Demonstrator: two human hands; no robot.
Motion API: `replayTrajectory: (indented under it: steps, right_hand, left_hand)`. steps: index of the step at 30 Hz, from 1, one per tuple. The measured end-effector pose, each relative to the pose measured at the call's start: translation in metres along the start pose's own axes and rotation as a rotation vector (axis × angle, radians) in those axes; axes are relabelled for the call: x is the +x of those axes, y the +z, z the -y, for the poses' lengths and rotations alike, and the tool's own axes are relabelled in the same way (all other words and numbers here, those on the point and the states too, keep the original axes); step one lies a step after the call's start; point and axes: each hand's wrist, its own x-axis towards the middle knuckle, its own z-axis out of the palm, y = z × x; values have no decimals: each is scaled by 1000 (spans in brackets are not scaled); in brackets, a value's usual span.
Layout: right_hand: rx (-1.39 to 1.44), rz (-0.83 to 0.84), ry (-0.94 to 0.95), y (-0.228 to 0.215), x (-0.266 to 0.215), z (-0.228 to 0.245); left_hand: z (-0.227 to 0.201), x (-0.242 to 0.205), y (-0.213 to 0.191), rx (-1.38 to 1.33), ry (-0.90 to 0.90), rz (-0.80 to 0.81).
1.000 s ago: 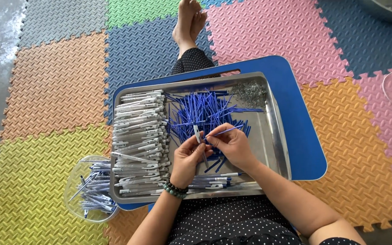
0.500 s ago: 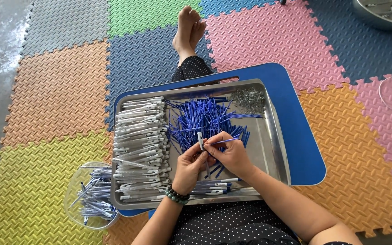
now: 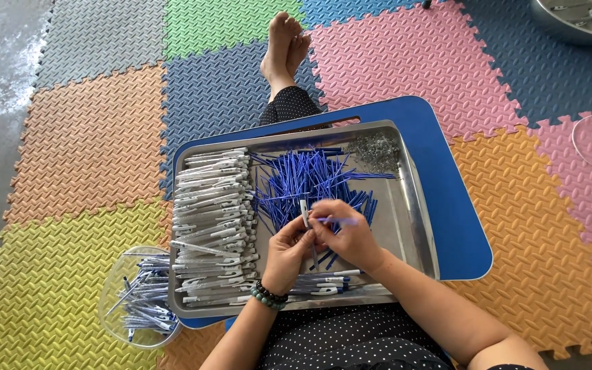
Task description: Assembling pens by manually inserting ink refills into plastic pen barrels.
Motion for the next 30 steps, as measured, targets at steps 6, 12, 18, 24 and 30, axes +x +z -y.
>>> replayTrajectory:
  steps: [6,12,18,24,30]
  right_hand:
    - [-153,169,249,-23,9,4]
    - [-26,124,414,-27,15,3]
    - [539,145,759,-31,20,-15]
    - [608,-27,685,-40,31,-13]
    - [762,-438,614,-66,47,-33]
  left_hand:
    - [-5,3,-9,-98,-42,6]
    - [-6,-3,-8,-10,-103,48]
    - [19,-1,-22,81,-143,173]
    - [17,-1,-24,125,-183,258]
    - [6,-4,-19,123,-226,317]
